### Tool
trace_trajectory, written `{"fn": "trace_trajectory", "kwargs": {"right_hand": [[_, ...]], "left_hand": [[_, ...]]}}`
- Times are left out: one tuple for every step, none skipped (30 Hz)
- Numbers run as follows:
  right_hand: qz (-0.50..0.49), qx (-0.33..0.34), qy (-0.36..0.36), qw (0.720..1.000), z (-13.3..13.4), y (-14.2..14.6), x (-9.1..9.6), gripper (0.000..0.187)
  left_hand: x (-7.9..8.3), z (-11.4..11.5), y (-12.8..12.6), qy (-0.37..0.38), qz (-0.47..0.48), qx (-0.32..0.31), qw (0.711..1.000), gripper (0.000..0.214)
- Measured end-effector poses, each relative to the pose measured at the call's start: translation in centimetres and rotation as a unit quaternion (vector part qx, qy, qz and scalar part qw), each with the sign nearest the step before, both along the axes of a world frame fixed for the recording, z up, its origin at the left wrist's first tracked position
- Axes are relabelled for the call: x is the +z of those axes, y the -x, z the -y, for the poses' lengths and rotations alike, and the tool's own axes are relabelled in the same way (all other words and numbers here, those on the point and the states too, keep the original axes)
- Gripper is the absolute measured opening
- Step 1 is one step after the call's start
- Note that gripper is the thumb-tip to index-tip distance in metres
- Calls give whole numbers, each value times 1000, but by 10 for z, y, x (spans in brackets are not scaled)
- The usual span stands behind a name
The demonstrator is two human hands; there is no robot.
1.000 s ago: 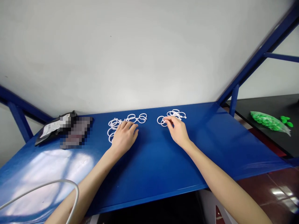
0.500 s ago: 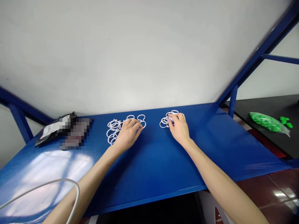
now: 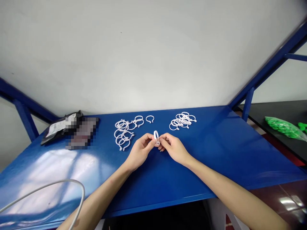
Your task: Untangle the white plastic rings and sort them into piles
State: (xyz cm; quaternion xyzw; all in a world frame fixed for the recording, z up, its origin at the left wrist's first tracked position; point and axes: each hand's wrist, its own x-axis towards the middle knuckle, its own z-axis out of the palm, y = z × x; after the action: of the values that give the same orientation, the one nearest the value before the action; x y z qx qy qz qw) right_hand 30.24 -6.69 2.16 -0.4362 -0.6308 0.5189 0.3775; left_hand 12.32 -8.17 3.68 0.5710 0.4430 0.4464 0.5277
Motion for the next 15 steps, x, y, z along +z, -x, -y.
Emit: {"fn": "trace_trajectory", "kwargs": {"right_hand": [[-12,0,9,1000,-1,0,-1,25],[-18,0,13,1000,-2,0,-2,26],[-18,-1,15,1000,-3,-1,-3,25],[-13,-3,15,1000,-4,-1,-3,24],[-1,-5,8,1000,-4,-1,-3,23],[18,-8,-9,1000,-3,-2,-2,21],[42,-12,-36,998,-3,-2,-2,19],[68,-14,-71,995,-2,-2,-1,16],[92,-15,-110,990,-1,-2,0,14],[111,-15,-144,983,0,-2,0,12],[123,-16,-169,978,1,-2,1,12],[125,-19,-182,975,2,-3,2,13],[120,-26,-186,975,2,-4,2,13],[110,-34,-186,976,3,-4,3,14],[98,-41,-188,976,3,-5,4,13]], "left_hand": [[0,1,0,-3,-3,-3,1000,23],[0,1,0,-8,-7,-5,1000,24],[0,1,-1,-13,-11,-7,1000,24],[-1,2,-1,-17,-13,-7,1000,24],[-2,2,-1,-17,-9,-8,1000,24],[-3,2,-1,-14,-2,-6,1000,24],[-5,3,-2,-5,9,-3,1000,25],[-6,3,-2,9,22,2,1000,27],[-8,3,-3,25,37,7,999,29],[-9,3,-3,42,52,11,998,31],[-10,3,-3,57,68,13,996,33],[-10,3,-4,69,86,14,994,35],[-10,3,-3,77,104,15,991,35],[-10,3,-3,81,122,20,989,36],[-9,2,-3,85,140,27,986,37]]}}
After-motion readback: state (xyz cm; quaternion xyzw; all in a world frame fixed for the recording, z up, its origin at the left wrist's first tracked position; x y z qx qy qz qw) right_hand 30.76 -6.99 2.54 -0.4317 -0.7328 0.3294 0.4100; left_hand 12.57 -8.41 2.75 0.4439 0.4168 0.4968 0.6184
